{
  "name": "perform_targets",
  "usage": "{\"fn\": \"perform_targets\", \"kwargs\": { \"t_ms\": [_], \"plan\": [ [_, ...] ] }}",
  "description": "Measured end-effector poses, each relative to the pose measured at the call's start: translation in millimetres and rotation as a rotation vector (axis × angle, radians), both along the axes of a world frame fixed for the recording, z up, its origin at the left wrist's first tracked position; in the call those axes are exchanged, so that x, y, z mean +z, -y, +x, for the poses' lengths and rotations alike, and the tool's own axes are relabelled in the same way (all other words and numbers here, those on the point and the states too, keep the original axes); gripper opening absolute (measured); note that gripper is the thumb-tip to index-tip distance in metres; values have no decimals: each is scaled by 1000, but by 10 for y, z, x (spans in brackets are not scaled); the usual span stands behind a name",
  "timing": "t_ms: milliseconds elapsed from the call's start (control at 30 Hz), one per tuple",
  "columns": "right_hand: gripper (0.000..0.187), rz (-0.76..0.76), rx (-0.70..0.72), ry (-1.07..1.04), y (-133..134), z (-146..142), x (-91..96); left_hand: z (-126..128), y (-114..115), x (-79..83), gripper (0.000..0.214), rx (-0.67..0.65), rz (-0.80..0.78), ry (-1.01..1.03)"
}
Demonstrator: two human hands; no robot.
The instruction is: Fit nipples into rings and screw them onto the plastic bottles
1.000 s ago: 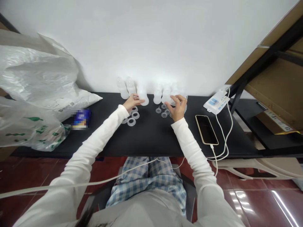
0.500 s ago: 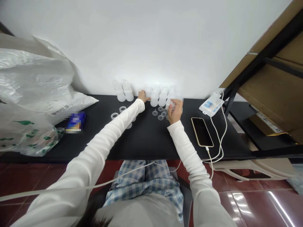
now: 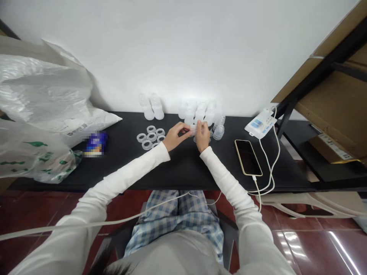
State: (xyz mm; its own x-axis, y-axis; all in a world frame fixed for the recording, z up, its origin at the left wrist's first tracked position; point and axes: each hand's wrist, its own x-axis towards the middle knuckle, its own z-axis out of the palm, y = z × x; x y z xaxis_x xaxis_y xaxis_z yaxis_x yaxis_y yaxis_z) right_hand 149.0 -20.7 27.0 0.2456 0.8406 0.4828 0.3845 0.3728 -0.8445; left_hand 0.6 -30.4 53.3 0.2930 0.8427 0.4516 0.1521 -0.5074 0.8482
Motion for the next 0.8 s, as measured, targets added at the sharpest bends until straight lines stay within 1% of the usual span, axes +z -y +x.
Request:
{"fn": "perform_targets", "kwargs": {
  "t_ms": [33,67,167,233,333,433,533,633,700,800],
  "plan": [
    [53,-22,6,-24,11,-15,5,7,49,9,22,15,-4,10],
    [55,-30,-3,-36,24,-25,19,15,76,13,23,26,-40,37],
    [55,6,-38,18,65,-36,85,57,77,6,28,26,-253,193],
    [53,42,-63,87,87,-30,112,95,65,13,29,19,-358,296],
    [51,92,-122,256,87,3,86,149,77,75,29,52,-437,419],
    [51,201,-143,520,44,75,24,159,96,168,32,86,-565,491],
    [46,284,-82,805,2,153,5,89,68,234,29,98,-664,470],
    [35,373,67,1025,-1,191,41,-52,-14,256,30,118,-724,428],
    [26,463,178,1103,16,193,70,-156,-71,261,32,110,-765,368],
    [19,589,274,1146,65,185,106,-264,-106,273,33,129,-763,234]
  ]
}}
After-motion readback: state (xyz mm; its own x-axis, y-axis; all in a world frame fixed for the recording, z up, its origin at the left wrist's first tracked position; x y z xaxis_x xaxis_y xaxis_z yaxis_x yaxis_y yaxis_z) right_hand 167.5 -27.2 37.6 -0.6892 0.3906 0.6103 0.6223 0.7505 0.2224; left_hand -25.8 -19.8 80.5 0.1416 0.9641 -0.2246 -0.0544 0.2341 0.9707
